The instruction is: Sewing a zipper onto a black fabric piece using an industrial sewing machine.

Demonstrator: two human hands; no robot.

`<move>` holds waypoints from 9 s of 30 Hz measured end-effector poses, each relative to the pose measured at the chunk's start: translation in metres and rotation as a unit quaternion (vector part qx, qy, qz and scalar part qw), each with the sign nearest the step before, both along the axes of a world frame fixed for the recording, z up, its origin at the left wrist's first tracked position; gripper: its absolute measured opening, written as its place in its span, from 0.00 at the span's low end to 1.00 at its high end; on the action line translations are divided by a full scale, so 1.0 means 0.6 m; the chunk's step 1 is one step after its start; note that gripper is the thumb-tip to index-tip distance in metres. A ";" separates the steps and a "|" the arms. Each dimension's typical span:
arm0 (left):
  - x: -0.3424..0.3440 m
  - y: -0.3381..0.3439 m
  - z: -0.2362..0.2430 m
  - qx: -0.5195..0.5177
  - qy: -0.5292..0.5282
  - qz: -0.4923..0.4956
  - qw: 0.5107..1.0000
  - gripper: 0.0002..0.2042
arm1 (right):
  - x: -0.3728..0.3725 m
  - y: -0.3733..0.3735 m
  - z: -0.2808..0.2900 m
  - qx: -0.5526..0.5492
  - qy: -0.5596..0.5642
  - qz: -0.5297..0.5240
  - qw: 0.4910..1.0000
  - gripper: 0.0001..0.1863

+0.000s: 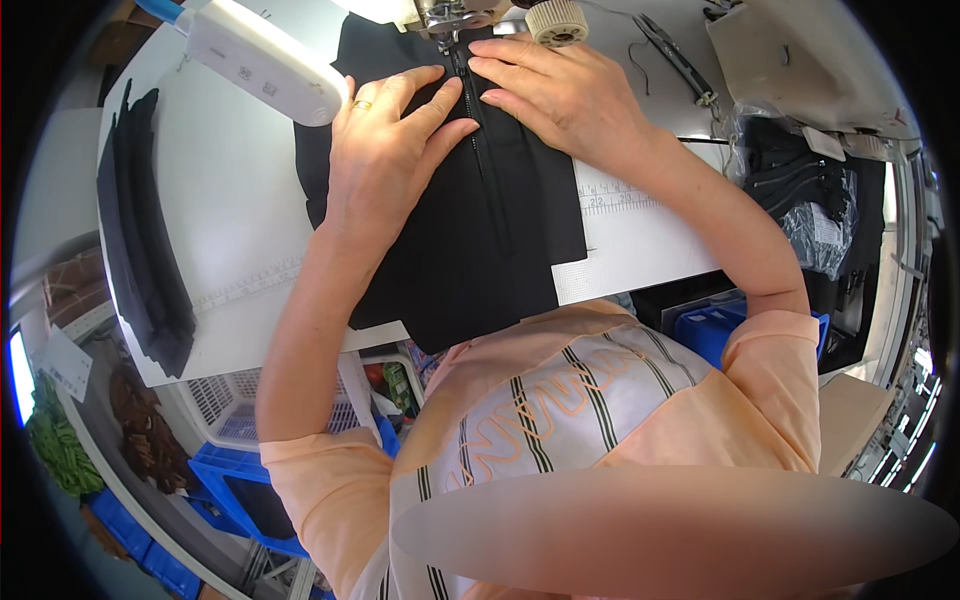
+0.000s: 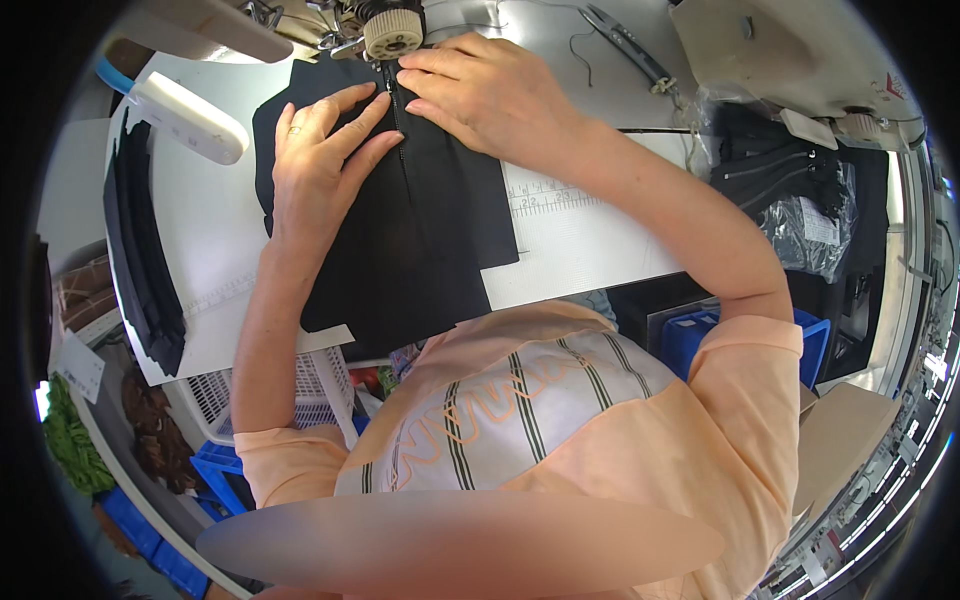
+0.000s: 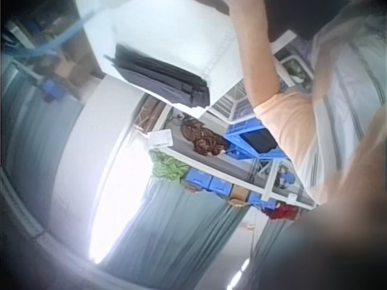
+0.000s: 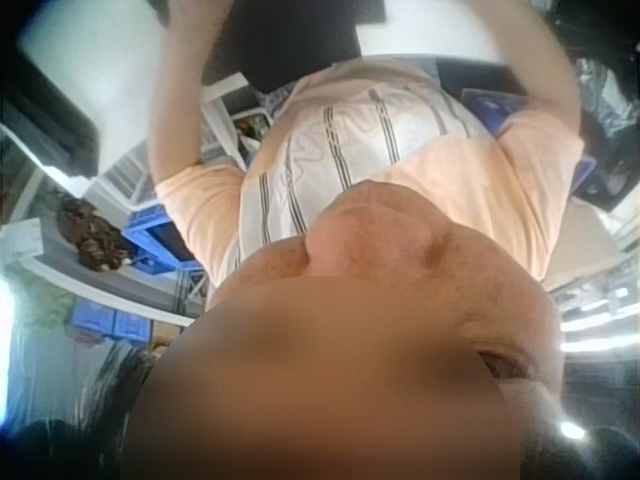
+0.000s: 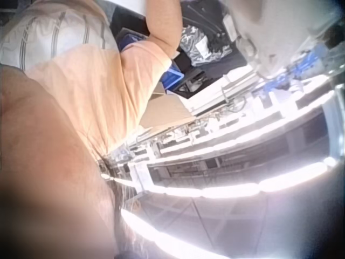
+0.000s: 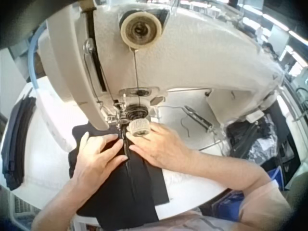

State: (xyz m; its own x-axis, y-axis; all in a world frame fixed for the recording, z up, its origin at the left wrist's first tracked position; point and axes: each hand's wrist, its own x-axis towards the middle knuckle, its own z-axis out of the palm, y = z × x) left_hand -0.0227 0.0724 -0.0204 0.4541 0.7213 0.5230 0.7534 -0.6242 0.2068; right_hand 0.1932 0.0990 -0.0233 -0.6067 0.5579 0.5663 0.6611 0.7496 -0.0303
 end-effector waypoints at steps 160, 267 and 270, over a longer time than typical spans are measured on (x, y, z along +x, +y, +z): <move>-0.019 -0.121 0.165 -0.015 -0.060 -0.056 0.996 0.13 | -0.039 -0.155 0.030 -0.128 0.090 0.112 0.981 0.09; 0.007 -0.195 0.015 -0.064 -0.048 -0.033 0.996 0.13 | -0.009 -0.252 -0.010 -0.071 0.096 0.081 0.990 0.13; 0.007 -0.195 0.015 -0.067 -0.050 -0.031 0.996 0.13 | -0.008 -0.253 -0.016 -0.073 0.089 0.082 0.990 0.13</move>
